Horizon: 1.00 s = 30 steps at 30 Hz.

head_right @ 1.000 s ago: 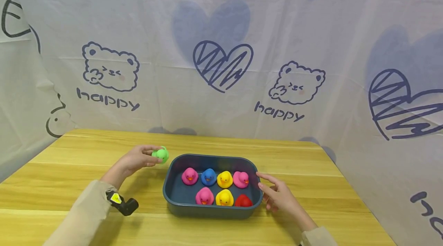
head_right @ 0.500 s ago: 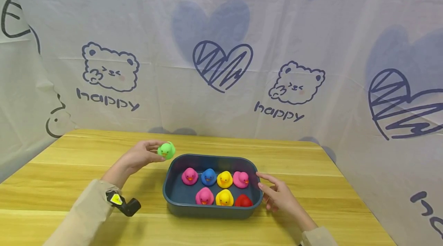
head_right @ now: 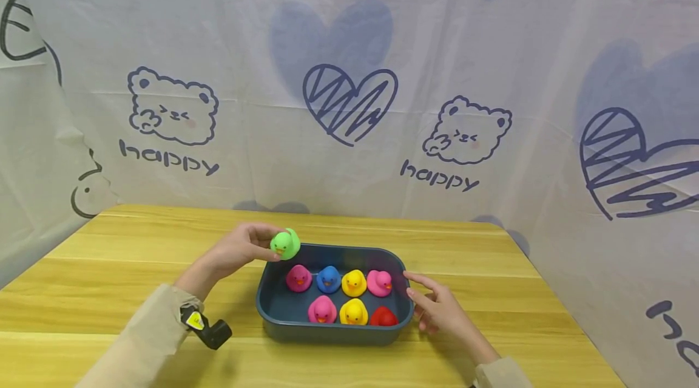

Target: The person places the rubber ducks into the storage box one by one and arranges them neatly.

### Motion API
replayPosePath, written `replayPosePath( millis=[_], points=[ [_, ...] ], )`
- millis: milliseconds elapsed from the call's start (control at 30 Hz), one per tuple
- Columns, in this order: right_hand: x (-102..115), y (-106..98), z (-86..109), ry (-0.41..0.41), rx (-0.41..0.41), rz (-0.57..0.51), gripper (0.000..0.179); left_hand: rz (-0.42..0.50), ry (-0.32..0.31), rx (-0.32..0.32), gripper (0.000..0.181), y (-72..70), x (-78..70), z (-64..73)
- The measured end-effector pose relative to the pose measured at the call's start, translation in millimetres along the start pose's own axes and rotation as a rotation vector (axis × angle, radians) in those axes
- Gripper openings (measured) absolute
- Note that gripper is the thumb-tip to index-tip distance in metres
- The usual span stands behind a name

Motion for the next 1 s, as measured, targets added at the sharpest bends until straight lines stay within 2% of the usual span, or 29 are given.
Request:
replayPosePath(
  millis=[167, 400, 667, 800, 1000],
  points=[
    [-1, -1, -0.5, 0.0, -0.016, 0.001, 0.051, -0.018, -0.01, 0.081, 0.037, 10.5, -1.7, -2.3],
    [1, 0, -1.7, -0.035, -0.018, 0.007, 0.049, -0.059, -0.055, 0.204, 0.035, 23.3, -0.4, -1.6],
    [1, -2, -1.3, -0.027, -0.007, -0.007, 0.049, -0.168, -0.075, 0.363, 0.024, 36.8, 1.9, -2.7],
    [0, -2, -1.7, -0.027, -0.005, -0.008, 0.049, -0.189, -0.087, 0.435, 0.021, 43.2, 4.6, -4.2],
    [1, -2, -2.0, -0.03, -0.002, -0.004, 0.049, -0.181, -0.113, 0.475, 0.018, 47.4, 10.1, -7.3]
  ],
)
Point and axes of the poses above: each hand's wrist, its own z-axis away from the middle knuckle, its own y-axis out of the palm, x = y × z, the point moved 7 cm from there along -z, towards the middle knuckle, and after that the axes turned 2 degrees about -x, right-handed, at the moved point
